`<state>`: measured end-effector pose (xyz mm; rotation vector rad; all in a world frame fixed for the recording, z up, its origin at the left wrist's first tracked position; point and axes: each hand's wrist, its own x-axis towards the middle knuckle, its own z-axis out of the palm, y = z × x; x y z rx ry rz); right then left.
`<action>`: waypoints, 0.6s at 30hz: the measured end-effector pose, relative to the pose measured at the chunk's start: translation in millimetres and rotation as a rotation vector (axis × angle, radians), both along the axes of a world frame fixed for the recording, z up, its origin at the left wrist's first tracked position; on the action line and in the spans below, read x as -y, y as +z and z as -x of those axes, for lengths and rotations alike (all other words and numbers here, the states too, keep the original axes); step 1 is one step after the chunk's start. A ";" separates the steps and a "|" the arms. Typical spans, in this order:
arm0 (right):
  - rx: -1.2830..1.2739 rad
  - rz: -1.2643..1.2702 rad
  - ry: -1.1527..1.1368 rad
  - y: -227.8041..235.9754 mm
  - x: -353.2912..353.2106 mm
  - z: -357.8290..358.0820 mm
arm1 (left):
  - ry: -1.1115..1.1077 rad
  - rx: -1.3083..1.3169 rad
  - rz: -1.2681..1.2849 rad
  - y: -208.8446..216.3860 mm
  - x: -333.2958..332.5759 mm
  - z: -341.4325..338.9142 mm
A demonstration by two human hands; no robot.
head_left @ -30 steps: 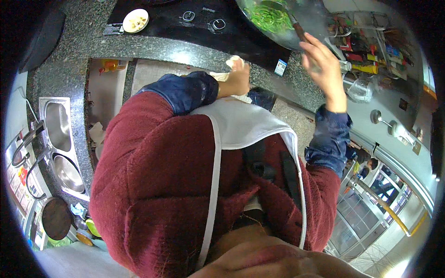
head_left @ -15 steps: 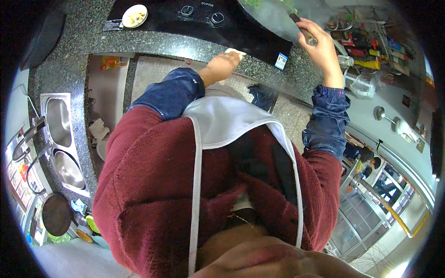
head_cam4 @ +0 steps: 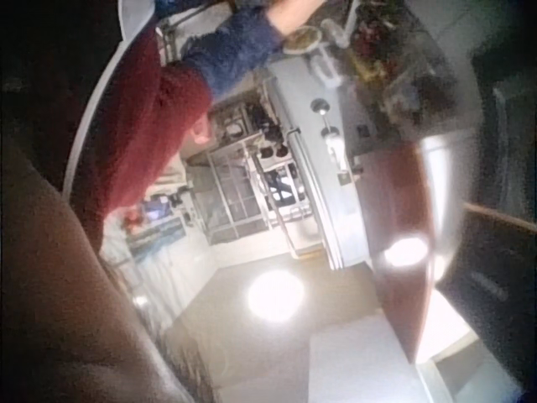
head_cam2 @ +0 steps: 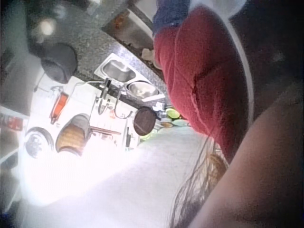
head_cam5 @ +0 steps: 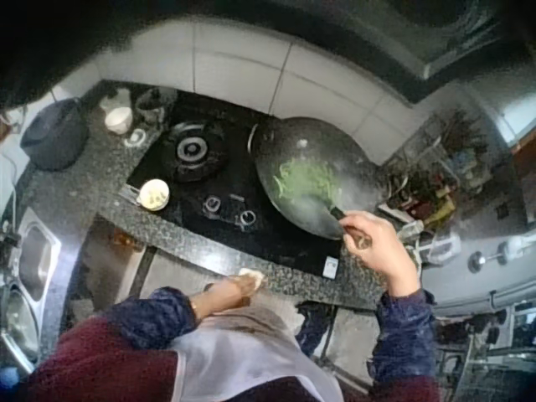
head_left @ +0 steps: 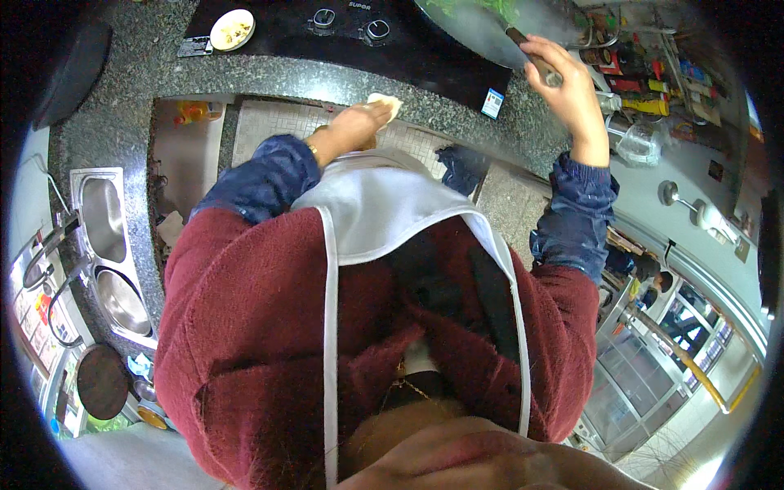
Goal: The person washes a cloth and a colander at the sink, then moves to the stove to stir-fry green vegetables in a wok. They add seasonings from small bowls and continue stirring the vegetables until the end of the clip.
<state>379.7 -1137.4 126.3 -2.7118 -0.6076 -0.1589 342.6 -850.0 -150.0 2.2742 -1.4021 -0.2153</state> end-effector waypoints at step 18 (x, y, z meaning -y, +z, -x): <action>0.000 0.000 0.046 -5.2 2.1 6.3 | 0.008 0.185 -0.044 4.6 20.7 -54.2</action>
